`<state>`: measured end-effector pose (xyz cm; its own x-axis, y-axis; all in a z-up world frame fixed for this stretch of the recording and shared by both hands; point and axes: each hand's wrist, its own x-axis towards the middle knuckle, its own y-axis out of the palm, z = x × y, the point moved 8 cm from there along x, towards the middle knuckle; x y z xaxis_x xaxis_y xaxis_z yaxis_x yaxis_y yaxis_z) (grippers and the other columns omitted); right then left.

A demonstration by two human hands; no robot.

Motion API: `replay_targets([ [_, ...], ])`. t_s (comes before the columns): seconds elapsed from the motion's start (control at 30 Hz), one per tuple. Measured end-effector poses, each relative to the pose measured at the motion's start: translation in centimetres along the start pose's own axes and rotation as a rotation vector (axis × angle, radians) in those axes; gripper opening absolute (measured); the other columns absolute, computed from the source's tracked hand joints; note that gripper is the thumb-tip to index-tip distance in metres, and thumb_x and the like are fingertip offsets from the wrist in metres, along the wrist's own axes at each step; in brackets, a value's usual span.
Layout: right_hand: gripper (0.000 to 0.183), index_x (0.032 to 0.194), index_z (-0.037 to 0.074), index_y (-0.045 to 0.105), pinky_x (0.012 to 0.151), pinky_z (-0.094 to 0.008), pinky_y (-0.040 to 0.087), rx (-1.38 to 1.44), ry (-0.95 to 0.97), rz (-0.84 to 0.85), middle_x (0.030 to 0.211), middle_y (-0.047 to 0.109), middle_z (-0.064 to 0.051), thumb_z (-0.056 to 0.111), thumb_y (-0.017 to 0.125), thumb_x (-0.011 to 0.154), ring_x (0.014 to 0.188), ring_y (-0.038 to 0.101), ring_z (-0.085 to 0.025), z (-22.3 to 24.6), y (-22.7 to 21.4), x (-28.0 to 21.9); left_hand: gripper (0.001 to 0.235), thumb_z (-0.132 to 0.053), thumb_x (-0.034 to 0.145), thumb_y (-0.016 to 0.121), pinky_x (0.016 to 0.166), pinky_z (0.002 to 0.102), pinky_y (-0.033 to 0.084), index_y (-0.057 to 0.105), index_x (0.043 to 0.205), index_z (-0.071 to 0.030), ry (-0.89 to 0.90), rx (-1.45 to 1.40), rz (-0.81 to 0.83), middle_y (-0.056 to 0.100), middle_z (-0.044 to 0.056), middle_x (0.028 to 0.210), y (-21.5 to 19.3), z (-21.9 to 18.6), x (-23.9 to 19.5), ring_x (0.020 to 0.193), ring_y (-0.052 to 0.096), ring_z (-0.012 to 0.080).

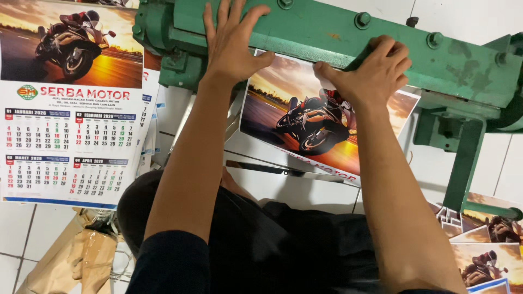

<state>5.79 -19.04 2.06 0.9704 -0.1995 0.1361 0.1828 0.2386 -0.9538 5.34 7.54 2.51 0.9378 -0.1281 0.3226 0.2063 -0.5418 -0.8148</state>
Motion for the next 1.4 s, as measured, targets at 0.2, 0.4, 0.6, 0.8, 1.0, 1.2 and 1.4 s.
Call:
replay_targets([
  [0.2,0.093,0.109,0.010,0.043,0.080,-0.052,0.038,-0.051,-0.058,-0.022,0.113,0.038,-0.011,0.069,0.088,0.054,0.104,0.040,-0.037,1.1,0.0,-0.4,0.064,-0.031,0.067,0.079,0.110,0.063,0.002,0.051,0.124,-0.020,-0.094,0.014,0.057,0.038,0.010,0.139,0.9,-0.4,0.0,0.137,0.021,0.0360],
  [0.4,0.093,0.113,0.011,0.045,0.078,-0.054,0.040,-0.077,-0.118,-0.038,0.116,0.039,-0.013,0.074,0.088,0.060,0.105,0.040,-0.038,1.1,0.2,-0.6,0.078,-0.052,0.063,0.083,0.111,0.063,0.000,0.046,0.125,-0.022,-0.185,0.067,0.091,0.030,0.010,0.150,1.6,-0.4,-0.2,0.142,0.014,0.0386],
  [0.6,0.090,0.112,0.014,0.046,0.078,-0.052,0.037,-0.034,-0.112,-0.051,0.116,0.041,-0.012,0.071,0.091,0.059,0.105,0.041,-0.037,0.8,0.1,-0.4,0.082,-0.052,0.063,0.088,0.110,0.065,0.001,0.044,0.127,-0.023,-0.222,0.093,0.072,0.031,0.008,0.146,2.0,-0.4,0.0,0.141,0.012,0.0382],
  [0.8,0.087,0.109,0.015,0.048,0.073,-0.053,0.037,-0.012,-0.172,-0.162,0.113,0.042,-0.013,0.082,0.081,0.064,0.102,0.042,-0.039,0.6,0.1,-0.5,0.080,-0.047,0.071,0.086,0.110,0.066,-0.002,0.042,0.134,-0.024,-0.224,0.049,0.164,0.025,0.014,0.151,2.3,-0.4,0.0,0.142,0.006,0.0405],
  [1.0,0.082,0.107,0.016,0.054,0.072,-0.048,0.034,0.065,-0.215,-0.234,0.111,0.044,-0.013,0.087,0.068,0.069,0.097,0.044,-0.037,1.0,-0.2,-1.4,0.075,-0.058,0.075,0.074,0.109,0.068,-0.002,0.054,0.135,-0.019,-0.099,-0.005,-0.010,0.033,0.014,0.150,1.8,-0.4,-1.0,0.142,0.014,0.0405],
  [1.2,0.085,0.103,0.017,0.058,0.068,-0.049,0.035,0.055,-0.227,-0.331,0.110,0.048,-0.012,0.092,0.067,0.063,0.097,0.048,-0.036,0.7,-0.9,-1.1,0.072,-0.065,0.081,0.064,0.108,0.070,-0.002,0.056,0.133,-0.016,-0.060,0.000,-0.041,0.033,0.015,0.150,1.7,-0.7,-0.8,0.142,0.012,0.0431],
  [1.4,0.061,0.114,0.013,0.060,0.075,-0.049,0.041,0.280,-0.404,-0.119,0.114,0.047,-0.013,0.059,0.078,0.078,0.104,0.053,-0.032,-2.8,-3.1,-1.5,0.073,-0.061,0.083,0.067,0.105,0.072,0.000,0.053,0.136,-0.014,-0.054,0.054,0.042,0.029,0.018,0.153,2.6,-0.7,-1.0,0.141,0.016,0.0464],
])
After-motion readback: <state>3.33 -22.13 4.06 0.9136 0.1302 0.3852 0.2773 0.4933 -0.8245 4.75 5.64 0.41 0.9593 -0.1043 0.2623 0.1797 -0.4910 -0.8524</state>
